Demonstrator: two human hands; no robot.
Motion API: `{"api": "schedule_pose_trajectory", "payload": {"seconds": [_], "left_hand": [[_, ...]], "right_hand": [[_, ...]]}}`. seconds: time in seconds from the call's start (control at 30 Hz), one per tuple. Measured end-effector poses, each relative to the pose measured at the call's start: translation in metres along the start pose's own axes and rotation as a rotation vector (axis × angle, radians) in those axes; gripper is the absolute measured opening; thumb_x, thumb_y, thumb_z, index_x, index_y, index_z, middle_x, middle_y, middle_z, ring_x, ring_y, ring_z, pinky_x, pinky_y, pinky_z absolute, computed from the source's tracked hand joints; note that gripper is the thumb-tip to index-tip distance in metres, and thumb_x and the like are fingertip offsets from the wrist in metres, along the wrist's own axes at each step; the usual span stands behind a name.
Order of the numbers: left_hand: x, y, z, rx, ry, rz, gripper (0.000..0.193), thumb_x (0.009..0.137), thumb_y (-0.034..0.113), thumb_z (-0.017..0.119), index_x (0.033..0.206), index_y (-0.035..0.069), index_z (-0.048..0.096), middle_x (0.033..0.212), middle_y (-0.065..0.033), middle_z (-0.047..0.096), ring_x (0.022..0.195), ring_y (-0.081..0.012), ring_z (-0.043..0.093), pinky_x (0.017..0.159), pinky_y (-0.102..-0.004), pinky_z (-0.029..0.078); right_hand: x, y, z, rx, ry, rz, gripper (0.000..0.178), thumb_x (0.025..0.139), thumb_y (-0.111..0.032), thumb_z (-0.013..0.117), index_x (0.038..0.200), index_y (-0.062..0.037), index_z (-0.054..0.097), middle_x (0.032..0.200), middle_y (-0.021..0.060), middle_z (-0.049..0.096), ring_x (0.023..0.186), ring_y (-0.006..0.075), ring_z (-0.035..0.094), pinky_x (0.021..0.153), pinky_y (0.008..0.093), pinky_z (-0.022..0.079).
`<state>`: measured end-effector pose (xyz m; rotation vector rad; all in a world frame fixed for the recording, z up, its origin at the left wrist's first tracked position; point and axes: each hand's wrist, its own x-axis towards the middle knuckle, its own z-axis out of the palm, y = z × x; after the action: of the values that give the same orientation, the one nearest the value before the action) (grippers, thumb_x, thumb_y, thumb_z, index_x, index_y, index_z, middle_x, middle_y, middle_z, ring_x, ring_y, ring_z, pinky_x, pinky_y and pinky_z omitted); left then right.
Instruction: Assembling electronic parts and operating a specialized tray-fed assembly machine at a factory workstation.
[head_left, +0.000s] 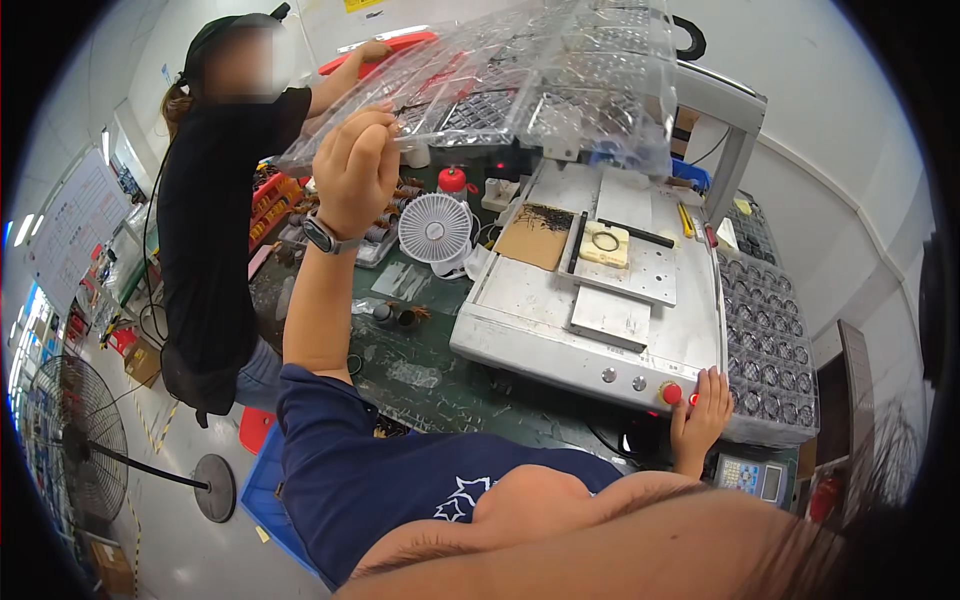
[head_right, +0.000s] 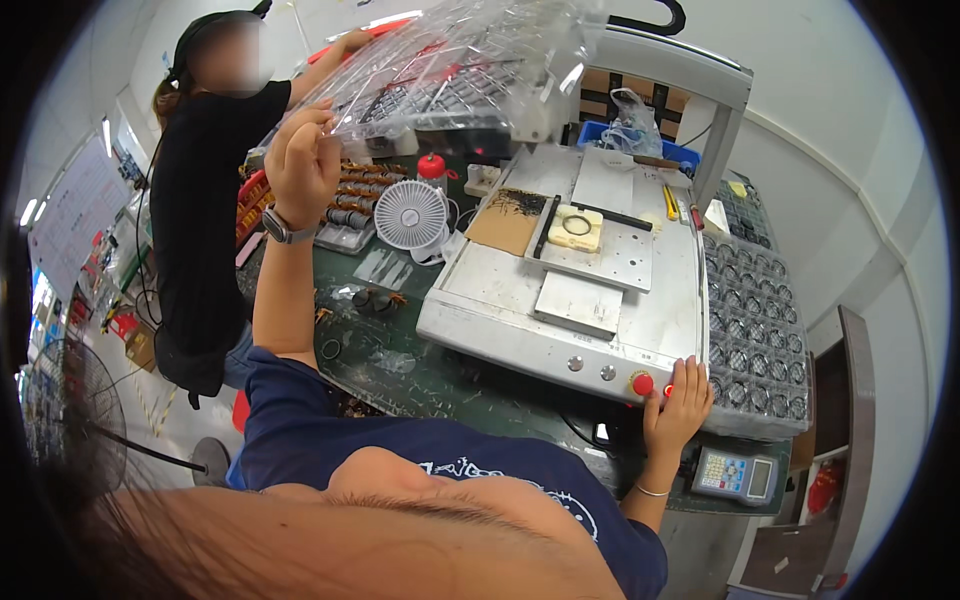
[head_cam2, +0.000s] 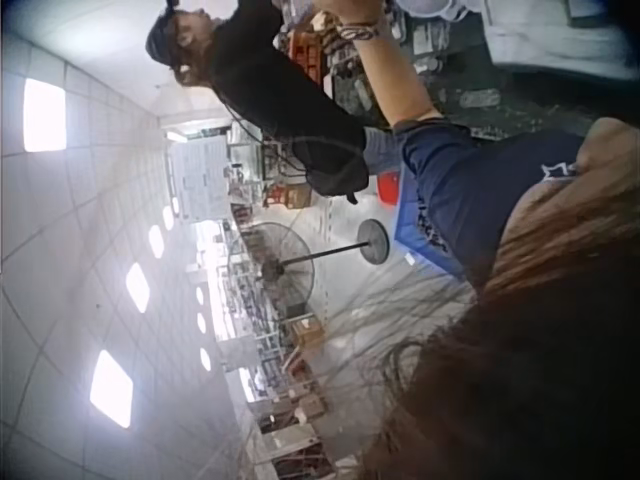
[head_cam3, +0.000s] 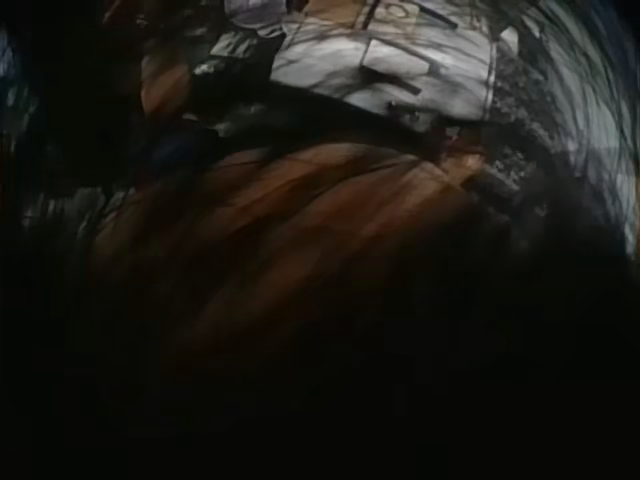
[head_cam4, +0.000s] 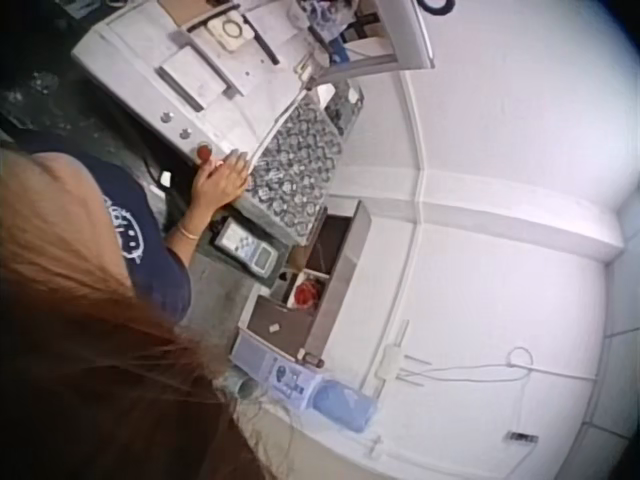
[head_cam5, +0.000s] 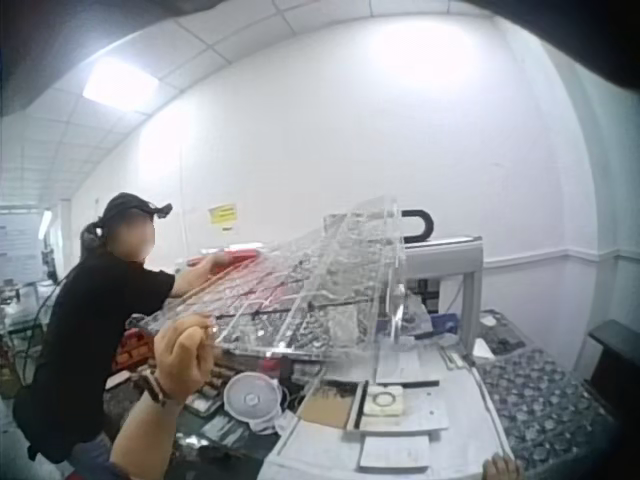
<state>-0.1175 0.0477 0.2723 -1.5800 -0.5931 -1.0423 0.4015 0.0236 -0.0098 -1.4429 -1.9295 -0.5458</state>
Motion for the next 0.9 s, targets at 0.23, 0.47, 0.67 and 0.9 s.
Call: {"api": "schedule_pose_trajectory", "payload": {"seconds": [0.23, 0.47, 0.67, 0.9], "left_hand": [[-0.01, 0.0, 0.005, -0.048, 0.056, -0.114, 0.018, 0.085, -0.003, 0.066, 0.096, 0.001, 0.052, 0.097, -0.0157, 0.068, 0.084, -0.0314, 0.068, 0.069, -0.0369, 0.054], [-0.013, 0.003, 0.0, 0.008, 0.059, -0.146, 0.014, 0.087, -0.003, 0.064, 0.094, 0.0, 0.053, 0.098, -0.0162, 0.069, 0.083, -0.0303, 0.068, 0.067, -0.0348, 0.054], [-0.018, 0.001, 0.0, 0.021, 0.055, -0.138, 0.013, 0.087, -0.002, 0.064, 0.094, 0.0, 0.053, 0.099, -0.0163, 0.069, 0.081, -0.0297, 0.067, 0.064, -0.0342, 0.053], [-0.018, 0.002, -0.005, 0.009, 0.038, -0.162, 0.014, 0.087, -0.003, 0.064, 0.095, 0.0, 0.053, 0.1, -0.0166, 0.069, 0.083, -0.0303, 0.067, 0.068, -0.0356, 0.054]], "right_hand": [[0.0, -0.002, -0.002, 0.008, 0.006, 0.003, 0.056, 0.094, -0.041, 0.048, 0.135, -0.0024, 0.054, 0.141, 0.0185, 0.052, 0.135, 0.0356, 0.043, 0.112, 0.0507, 0.026], [0.003, -0.002, -0.001, 0.02, 0.022, -0.002, 0.057, 0.093, -0.042, 0.048, 0.133, -0.0012, 0.055, 0.14, 0.0191, 0.053, 0.133, 0.0362, 0.044, 0.111, 0.0506, 0.028], [0.003, -0.002, -0.001, 0.017, 0.032, -0.004, 0.057, 0.094, -0.043, 0.048, 0.132, -0.001, 0.055, 0.139, 0.0191, 0.053, 0.133, 0.0365, 0.045, 0.11, 0.0504, 0.028], [0.003, -0.003, 0.0, 0.014, 0.03, -0.007, 0.056, 0.094, -0.042, 0.048, 0.132, -0.0011, 0.055, 0.139, 0.019, 0.053, 0.133, 0.0364, 0.045, 0.11, 0.0503, 0.029]]}}
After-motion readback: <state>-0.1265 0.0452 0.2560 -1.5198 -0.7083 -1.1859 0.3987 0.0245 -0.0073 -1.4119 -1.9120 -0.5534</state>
